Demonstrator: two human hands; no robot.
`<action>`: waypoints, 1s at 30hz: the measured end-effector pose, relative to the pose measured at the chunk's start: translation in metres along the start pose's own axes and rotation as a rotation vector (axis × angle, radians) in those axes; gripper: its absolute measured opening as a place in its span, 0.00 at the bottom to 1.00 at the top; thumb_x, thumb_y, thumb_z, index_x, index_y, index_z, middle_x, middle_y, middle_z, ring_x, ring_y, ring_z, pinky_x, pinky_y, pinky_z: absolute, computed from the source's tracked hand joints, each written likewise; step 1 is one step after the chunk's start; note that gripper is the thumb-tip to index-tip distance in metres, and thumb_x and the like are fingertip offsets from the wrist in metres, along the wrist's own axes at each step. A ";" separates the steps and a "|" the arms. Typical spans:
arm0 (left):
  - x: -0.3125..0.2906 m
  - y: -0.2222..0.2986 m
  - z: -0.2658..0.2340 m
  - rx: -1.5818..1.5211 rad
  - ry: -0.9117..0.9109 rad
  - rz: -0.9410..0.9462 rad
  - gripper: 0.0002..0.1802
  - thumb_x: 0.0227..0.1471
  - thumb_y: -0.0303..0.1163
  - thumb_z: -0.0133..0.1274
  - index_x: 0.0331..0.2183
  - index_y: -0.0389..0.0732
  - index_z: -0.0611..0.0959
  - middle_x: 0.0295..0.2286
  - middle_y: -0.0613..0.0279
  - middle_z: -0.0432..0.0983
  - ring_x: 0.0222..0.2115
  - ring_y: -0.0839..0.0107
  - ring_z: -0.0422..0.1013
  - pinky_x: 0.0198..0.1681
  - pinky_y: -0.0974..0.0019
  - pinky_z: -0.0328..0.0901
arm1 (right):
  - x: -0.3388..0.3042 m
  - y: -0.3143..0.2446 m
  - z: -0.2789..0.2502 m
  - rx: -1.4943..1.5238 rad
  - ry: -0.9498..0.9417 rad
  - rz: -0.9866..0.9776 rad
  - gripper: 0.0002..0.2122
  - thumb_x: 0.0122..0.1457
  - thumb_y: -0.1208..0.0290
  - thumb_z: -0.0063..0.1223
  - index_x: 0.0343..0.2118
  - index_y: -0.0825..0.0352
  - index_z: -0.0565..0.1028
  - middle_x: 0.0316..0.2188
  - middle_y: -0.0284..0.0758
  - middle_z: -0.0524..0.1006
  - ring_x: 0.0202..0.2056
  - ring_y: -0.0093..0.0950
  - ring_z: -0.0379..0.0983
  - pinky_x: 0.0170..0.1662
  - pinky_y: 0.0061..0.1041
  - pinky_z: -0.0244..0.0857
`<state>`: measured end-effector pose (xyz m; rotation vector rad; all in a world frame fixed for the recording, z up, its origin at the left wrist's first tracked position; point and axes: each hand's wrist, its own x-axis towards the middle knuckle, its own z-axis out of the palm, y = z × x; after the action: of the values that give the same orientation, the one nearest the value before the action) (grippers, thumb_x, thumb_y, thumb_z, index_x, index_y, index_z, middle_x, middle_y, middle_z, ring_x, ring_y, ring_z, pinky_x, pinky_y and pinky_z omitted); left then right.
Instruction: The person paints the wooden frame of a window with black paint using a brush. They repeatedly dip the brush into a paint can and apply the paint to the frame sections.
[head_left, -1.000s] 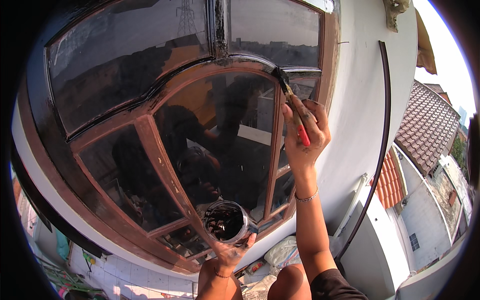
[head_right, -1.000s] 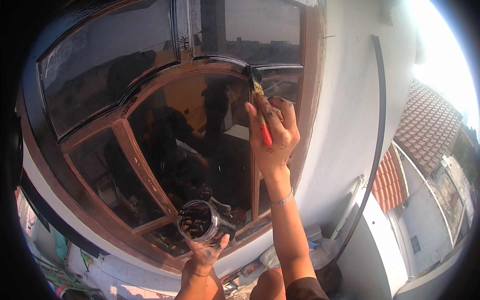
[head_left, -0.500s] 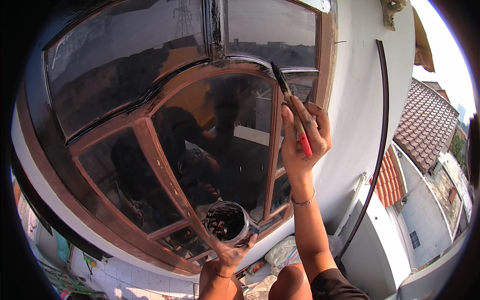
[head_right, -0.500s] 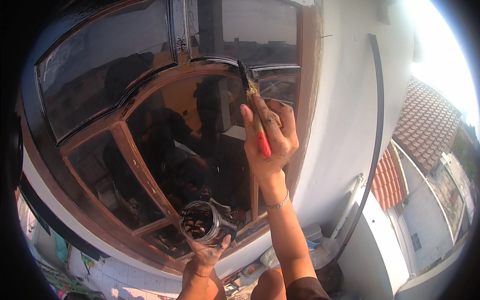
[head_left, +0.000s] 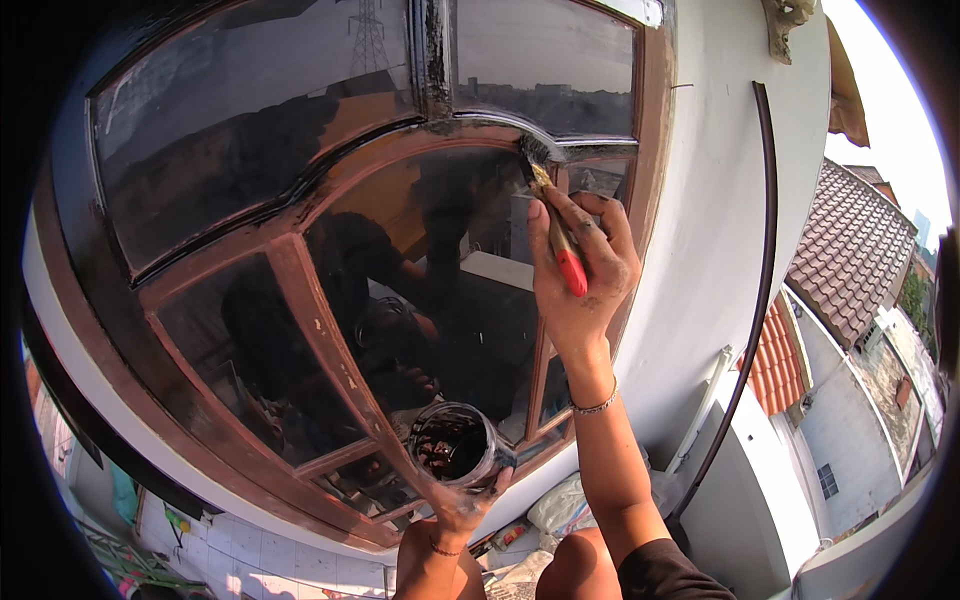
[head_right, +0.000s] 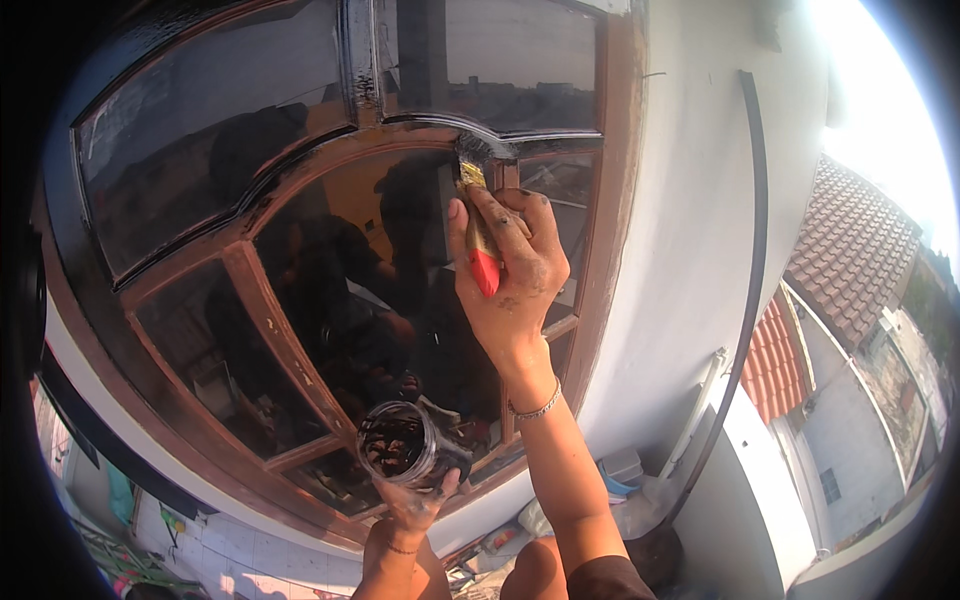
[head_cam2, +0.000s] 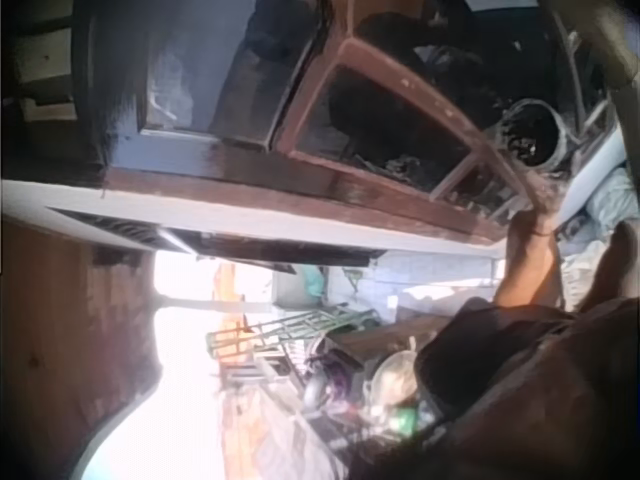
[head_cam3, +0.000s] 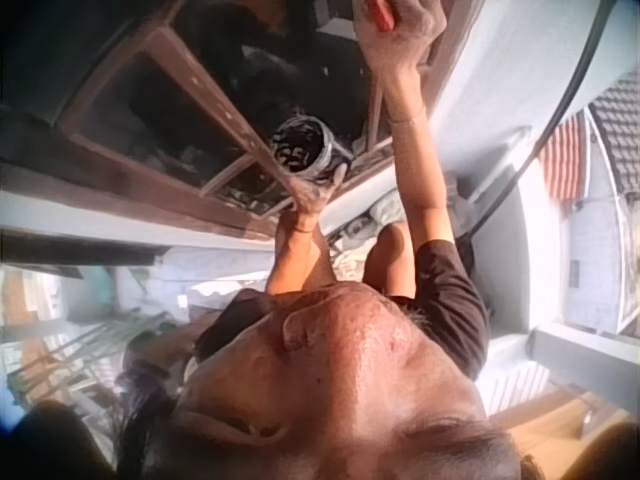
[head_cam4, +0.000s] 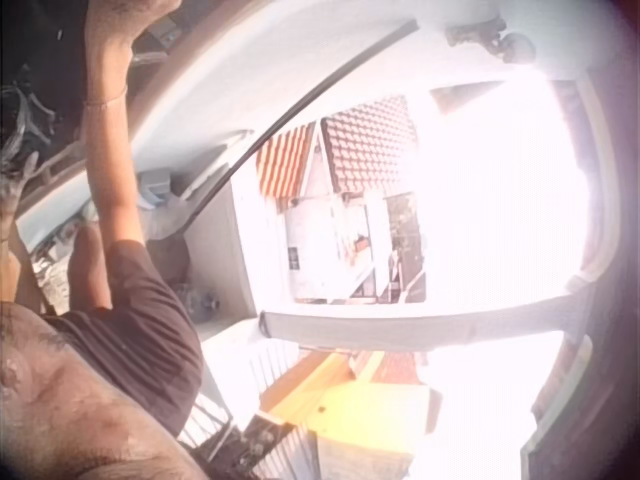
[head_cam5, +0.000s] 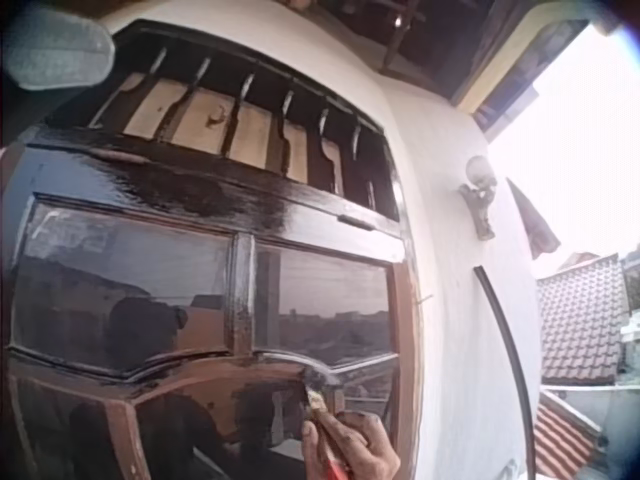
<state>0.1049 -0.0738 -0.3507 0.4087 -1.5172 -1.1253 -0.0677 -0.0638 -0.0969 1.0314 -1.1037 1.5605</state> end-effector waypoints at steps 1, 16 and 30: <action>0.002 0.008 0.002 -0.043 -0.023 -0.058 0.62 0.36 0.32 0.77 0.63 0.31 0.54 0.54 0.50 0.65 0.54 0.62 0.66 0.61 0.58 0.62 | -0.001 -0.005 0.001 0.025 -0.002 -0.030 0.09 0.55 0.76 0.69 0.39 0.69 0.85 0.34 0.36 0.77 0.30 0.27 0.80 0.33 0.22 0.72; 0.009 0.019 0.001 -0.017 0.009 -0.008 0.53 0.32 0.31 0.78 0.57 0.30 0.64 0.49 0.52 0.73 0.48 0.64 0.73 0.56 0.60 0.68 | -0.001 -0.017 0.012 0.005 0.175 0.005 0.10 0.54 0.78 0.68 0.40 0.69 0.84 0.34 0.36 0.77 0.31 0.26 0.81 0.35 0.21 0.73; 0.012 0.022 -0.003 -0.005 -0.005 -0.030 0.53 0.32 0.29 0.77 0.57 0.31 0.63 0.48 0.52 0.72 0.47 0.65 0.71 0.56 0.61 0.67 | 0.007 -0.002 0.004 1.011 0.209 0.817 0.19 0.68 0.62 0.56 0.48 0.76 0.72 0.38 0.40 0.80 0.36 0.31 0.83 0.39 0.18 0.78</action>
<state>0.1109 -0.0735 -0.3261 0.4269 -1.5168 -1.1536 -0.0666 -0.0658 -0.0888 1.0193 -0.5477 2.9779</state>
